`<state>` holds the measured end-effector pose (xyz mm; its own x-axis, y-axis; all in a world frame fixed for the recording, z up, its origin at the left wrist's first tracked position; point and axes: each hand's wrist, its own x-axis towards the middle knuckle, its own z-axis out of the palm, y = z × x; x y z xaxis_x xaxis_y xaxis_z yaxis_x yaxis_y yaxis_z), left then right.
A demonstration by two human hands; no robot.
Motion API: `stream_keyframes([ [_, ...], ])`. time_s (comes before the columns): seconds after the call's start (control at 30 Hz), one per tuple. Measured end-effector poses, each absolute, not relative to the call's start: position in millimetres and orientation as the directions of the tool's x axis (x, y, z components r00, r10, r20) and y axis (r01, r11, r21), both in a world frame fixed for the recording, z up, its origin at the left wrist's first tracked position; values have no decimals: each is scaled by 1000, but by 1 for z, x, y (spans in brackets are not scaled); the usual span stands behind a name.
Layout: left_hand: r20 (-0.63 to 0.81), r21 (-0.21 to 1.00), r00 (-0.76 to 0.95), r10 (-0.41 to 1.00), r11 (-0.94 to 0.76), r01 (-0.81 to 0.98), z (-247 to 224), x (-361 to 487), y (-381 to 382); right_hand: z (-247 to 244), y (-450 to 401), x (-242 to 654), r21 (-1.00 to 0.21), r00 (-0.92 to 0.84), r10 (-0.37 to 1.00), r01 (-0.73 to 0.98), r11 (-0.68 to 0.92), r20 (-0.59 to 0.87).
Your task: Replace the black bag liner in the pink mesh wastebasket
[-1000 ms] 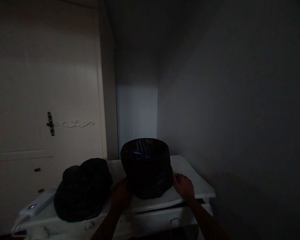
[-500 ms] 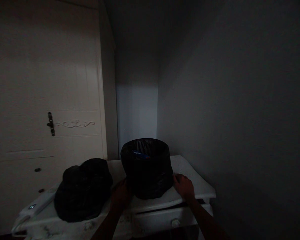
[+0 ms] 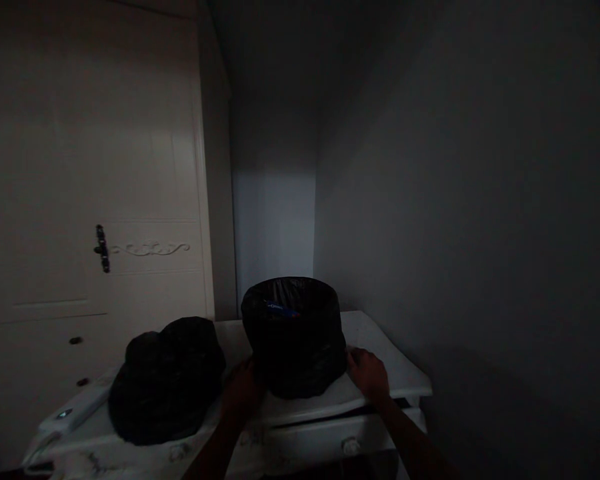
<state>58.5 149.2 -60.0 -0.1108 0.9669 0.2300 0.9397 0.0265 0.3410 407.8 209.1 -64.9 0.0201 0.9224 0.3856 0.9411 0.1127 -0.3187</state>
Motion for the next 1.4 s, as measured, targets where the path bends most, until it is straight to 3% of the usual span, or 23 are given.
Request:
stream_keyframes([
  [1.4,207,319,-131,970,59,946,-54,62,146,-58,204,405,-315,33,933,945,87,358],
])
